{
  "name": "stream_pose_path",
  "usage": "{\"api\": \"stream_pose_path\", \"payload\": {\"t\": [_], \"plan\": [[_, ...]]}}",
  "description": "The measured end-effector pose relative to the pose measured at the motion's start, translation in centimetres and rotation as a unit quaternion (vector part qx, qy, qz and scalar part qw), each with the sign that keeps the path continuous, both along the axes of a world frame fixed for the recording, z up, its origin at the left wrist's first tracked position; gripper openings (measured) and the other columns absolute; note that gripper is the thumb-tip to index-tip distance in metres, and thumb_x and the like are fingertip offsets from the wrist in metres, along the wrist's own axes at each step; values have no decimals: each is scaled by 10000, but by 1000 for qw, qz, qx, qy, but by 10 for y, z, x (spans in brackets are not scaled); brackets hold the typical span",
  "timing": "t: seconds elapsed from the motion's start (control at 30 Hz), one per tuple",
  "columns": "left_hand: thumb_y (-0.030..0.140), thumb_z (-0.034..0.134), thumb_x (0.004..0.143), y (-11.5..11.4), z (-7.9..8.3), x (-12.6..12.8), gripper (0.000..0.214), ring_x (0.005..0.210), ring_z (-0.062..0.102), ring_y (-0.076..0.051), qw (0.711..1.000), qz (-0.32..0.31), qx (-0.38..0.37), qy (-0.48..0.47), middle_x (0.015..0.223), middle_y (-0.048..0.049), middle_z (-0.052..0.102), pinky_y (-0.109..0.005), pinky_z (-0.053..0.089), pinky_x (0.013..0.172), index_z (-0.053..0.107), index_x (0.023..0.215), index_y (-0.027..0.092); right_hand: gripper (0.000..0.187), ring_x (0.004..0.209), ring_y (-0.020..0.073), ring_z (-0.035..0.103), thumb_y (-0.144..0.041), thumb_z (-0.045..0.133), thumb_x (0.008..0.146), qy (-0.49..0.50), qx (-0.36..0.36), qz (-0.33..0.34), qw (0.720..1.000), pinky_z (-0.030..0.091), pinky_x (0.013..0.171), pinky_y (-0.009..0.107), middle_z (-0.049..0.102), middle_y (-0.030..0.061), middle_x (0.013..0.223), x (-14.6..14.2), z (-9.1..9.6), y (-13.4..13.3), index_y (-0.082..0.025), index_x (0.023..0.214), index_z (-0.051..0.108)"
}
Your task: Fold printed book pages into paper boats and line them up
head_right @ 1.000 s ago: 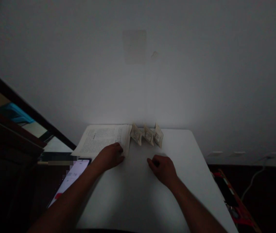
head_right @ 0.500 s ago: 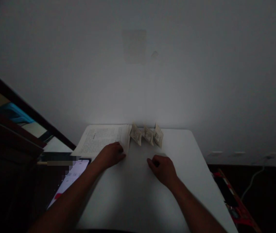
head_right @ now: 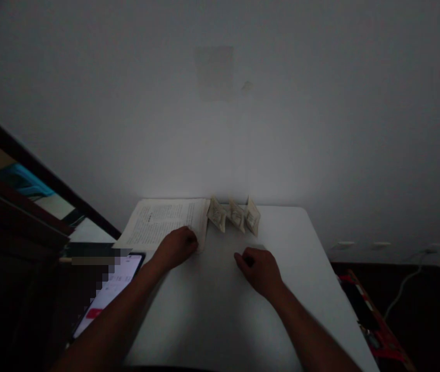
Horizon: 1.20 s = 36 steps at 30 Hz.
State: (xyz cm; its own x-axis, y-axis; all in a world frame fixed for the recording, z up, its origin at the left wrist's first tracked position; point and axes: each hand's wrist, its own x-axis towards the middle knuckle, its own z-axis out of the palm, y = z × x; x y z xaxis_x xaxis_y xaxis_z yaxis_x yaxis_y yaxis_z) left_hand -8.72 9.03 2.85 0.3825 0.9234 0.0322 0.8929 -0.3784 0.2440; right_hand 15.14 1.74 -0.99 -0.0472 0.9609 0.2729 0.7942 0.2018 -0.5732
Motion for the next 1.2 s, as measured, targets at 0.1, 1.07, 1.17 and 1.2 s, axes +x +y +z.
{"api": "stream_pose_path", "payload": {"t": [0.1,1.07,1.17,1.2], "plan": [[222,501,785,-2,-3,1,155,794,589,-194,1000,17,3,-17,847,-66,612,-283,427,702,644,776,164,404,455,118,441,-431,477,839,-2,3,1,1000,343,493,240,472,-25,475,0,1,0,-204,506,456],[340,673,649,-23,-4,-6,168,534,559,-132,888,244,69,-383,556,18,601,-227,417,509,654,666,174,409,447,116,426,-425,481,835,-8,13,1,1000,321,483,246,477,-25,461,-1,3,0,-204,491,458],[330,693,630,-24,-4,-6,172,539,558,-128,876,252,70,-406,573,15,608,-228,426,523,638,666,171,411,446,115,429,-429,480,836,-5,10,0,1000,324,480,243,472,-28,459,-1,3,0,-206,492,448],[330,699,626,-24,-4,-7,177,540,558,-128,874,255,70,-408,575,15,609,-228,428,527,634,665,170,410,446,115,429,-429,480,836,-3,8,0,1000,326,481,242,470,-29,461,-1,3,0,-206,494,446]]}}
